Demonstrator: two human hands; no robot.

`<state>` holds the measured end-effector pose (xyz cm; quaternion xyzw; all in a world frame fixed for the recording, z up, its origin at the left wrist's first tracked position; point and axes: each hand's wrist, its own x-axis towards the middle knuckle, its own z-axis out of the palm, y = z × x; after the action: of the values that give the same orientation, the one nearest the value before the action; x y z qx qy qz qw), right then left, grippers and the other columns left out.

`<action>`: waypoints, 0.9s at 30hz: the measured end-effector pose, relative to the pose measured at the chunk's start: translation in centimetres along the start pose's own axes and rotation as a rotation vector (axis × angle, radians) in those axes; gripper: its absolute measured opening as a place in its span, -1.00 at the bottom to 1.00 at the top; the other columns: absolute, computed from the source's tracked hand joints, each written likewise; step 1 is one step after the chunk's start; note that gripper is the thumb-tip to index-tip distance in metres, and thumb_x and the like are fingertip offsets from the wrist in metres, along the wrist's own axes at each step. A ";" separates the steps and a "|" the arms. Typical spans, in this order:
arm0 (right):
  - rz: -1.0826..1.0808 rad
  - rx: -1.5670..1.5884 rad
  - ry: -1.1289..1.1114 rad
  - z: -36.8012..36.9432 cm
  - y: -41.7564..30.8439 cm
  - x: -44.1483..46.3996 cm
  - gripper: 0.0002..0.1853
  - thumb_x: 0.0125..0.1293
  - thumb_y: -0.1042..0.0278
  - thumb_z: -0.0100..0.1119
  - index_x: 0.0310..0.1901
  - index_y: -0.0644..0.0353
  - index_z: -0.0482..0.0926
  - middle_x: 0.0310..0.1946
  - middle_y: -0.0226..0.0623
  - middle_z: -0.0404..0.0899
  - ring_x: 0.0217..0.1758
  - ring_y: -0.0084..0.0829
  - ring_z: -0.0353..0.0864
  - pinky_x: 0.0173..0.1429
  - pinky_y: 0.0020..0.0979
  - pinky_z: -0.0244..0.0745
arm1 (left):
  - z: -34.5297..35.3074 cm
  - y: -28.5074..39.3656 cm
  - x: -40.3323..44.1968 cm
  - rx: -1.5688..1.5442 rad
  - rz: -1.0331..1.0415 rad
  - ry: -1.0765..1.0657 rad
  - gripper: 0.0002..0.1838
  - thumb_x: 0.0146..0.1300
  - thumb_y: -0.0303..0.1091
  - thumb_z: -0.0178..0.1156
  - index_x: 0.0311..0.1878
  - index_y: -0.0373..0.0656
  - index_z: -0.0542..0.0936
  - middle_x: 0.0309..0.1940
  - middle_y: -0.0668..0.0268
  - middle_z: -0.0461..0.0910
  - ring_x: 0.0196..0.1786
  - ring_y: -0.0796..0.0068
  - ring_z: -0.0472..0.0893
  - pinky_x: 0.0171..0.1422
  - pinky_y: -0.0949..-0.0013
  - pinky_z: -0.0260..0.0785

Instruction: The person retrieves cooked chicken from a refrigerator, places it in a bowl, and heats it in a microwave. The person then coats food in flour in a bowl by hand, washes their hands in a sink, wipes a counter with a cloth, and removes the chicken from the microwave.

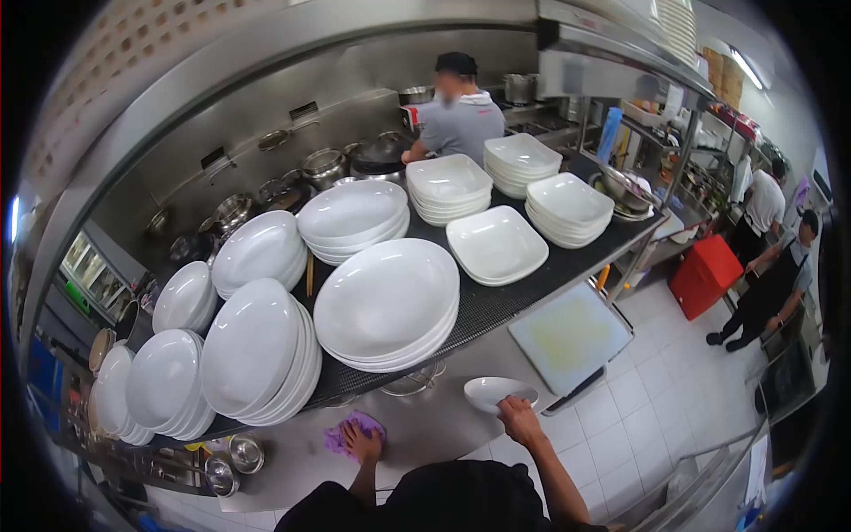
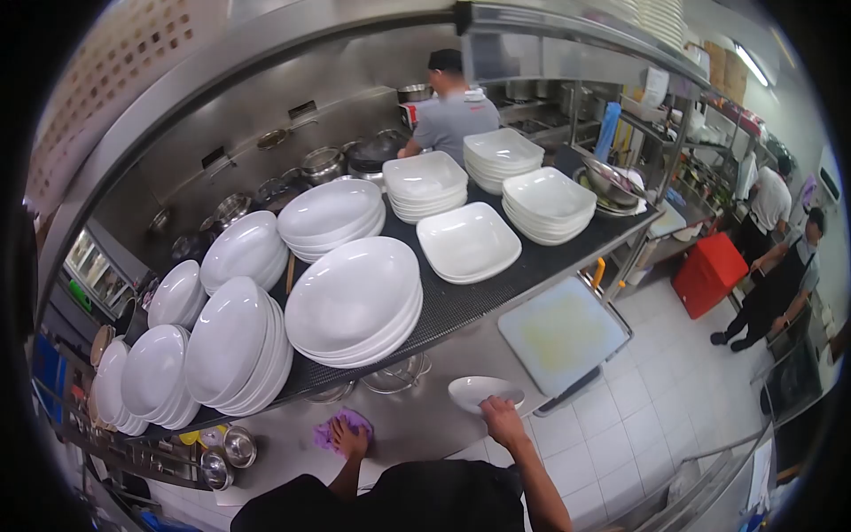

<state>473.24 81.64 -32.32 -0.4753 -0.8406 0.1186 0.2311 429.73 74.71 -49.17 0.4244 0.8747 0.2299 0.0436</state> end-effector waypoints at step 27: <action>0.874 0.003 -0.197 10.8 2.0 -1.7 -0.04 0.15 0.11 0.27 0.44 0.38 -0.07 0.46 0.25 -0.15 0.56 0.22 -0.23 0.47 0.34 -0.24 | -4.4 0.0 -0.2 0.051 0.014 0.106 -0.31 0.08 -0.11 0.15 0.33 -0.08 0.35 0.40 0.07 0.27 0.49 0.03 0.16 0.45 -0.12 -0.03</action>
<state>470.08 81.42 -43.02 -0.7719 -0.5787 0.2509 0.0789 428.60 72.95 -45.24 0.4188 0.8784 0.2299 -0.0154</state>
